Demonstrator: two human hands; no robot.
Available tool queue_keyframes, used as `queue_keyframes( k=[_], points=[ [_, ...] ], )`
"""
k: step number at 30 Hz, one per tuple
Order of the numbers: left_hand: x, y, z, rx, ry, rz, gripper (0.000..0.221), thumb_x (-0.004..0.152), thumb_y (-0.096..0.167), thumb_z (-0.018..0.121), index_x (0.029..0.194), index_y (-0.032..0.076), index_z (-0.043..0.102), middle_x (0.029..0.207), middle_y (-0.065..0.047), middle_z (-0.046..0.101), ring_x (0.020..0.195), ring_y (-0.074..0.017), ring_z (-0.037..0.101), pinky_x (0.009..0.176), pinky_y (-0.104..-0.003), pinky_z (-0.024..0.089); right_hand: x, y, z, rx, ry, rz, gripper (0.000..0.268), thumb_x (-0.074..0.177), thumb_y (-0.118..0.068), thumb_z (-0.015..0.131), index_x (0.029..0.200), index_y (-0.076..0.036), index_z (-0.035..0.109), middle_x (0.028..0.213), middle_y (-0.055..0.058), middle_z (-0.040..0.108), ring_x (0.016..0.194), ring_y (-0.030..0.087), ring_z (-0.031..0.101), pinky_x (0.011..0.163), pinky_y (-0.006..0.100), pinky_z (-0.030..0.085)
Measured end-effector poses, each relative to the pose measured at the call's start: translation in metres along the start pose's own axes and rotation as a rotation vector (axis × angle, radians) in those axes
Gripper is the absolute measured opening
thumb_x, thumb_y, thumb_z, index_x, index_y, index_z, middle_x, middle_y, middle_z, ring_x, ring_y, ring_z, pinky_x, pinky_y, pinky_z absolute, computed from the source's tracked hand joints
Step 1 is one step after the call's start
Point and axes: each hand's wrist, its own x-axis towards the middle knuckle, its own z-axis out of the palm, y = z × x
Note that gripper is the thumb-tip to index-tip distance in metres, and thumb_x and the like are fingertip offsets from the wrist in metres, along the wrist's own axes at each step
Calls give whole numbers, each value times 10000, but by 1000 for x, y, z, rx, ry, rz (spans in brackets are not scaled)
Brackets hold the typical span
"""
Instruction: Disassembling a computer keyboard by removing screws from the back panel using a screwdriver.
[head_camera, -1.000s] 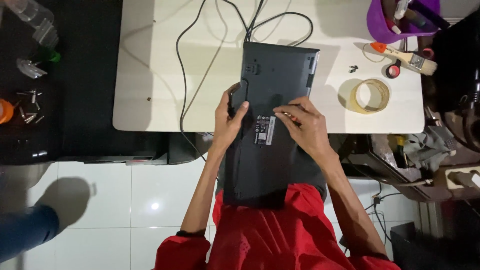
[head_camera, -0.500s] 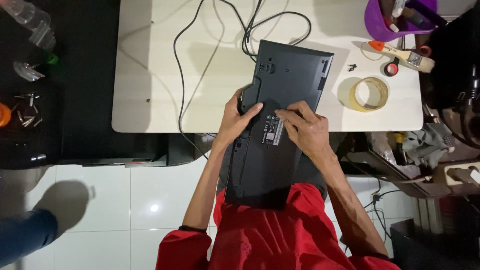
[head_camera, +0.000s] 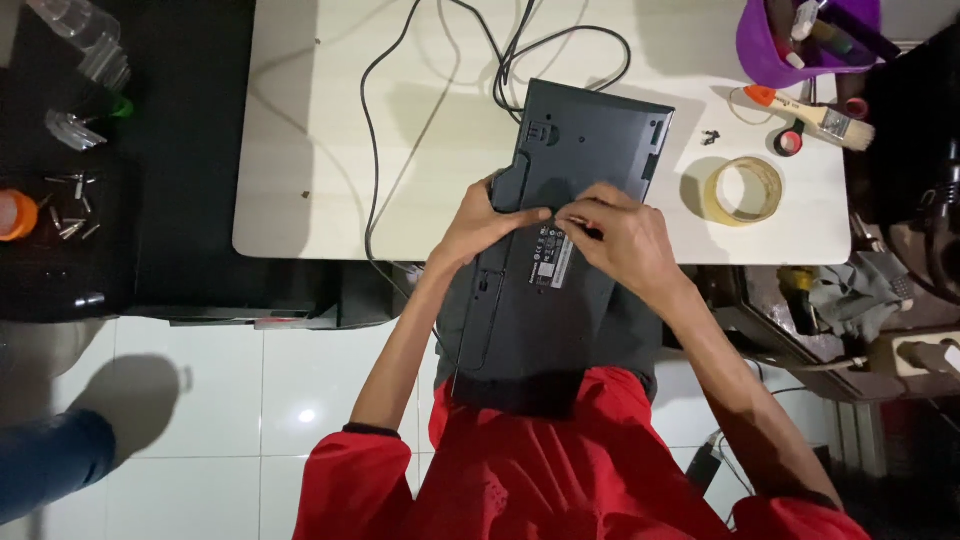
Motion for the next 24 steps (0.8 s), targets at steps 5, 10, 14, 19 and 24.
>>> queue_keyframes(
  k=[5, 10, 14, 19, 24],
  points=[
    [-22, 0, 9, 120, 159, 235, 950, 804, 327, 901, 1554, 112, 360, 1426, -292, 535, 1344, -502, 497, 1082, -642, 407, -10, 2, 3, -198, 77, -180, 69, 919, -203, 772, 978, -232, 793, 1026, -49, 725, 630, 200, 692, 579, 295, 559],
    [-35, -5, 17, 225, 234, 443, 1018, 921, 196, 820, 1659, 141, 122, 1551, -276, 340, 1456, -515, 316, 1144, -702, 294, -17, 13, 9, -206, 147, -211, 44, 938, -218, 775, 971, -239, 795, 1015, -80, 713, 613, 177, 680, 529, 243, 523],
    [-38, -9, 21, 447, 238, 640, 560, 931, 155, 772, 1411, 190, 486, 1653, -100, 145, 1574, -385, 132, 1245, -640, 215, -17, 16, 9, -133, 116, -165, 80, 945, -210, 757, 990, -263, 796, 1012, -87, 708, 656, 158, 694, 589, 238, 552],
    [-35, -11, 27, 550, 282, 788, 179, 975, 202, 709, 1137, 146, 657, 1646, -121, 236, 1573, -376, 139, 1250, -665, 140, -5, 6, 4, -8, 85, -86, 50, 920, -160, 787, 961, -189, 791, 972, -21, 717, 712, 219, 714, 581, 299, 567],
    [-39, 5, 26, 739, 289, 852, 72, 963, 154, 705, 1000, 93, 693, 1536, -155, 402, 1532, -360, 227, 1267, -703, 134, 8, 5, -10, 143, -80, -35, 105, 887, -136, 780, 990, -143, 791, 988, 39, 746, 804, 296, 727, 656, 386, 592]
  ],
)
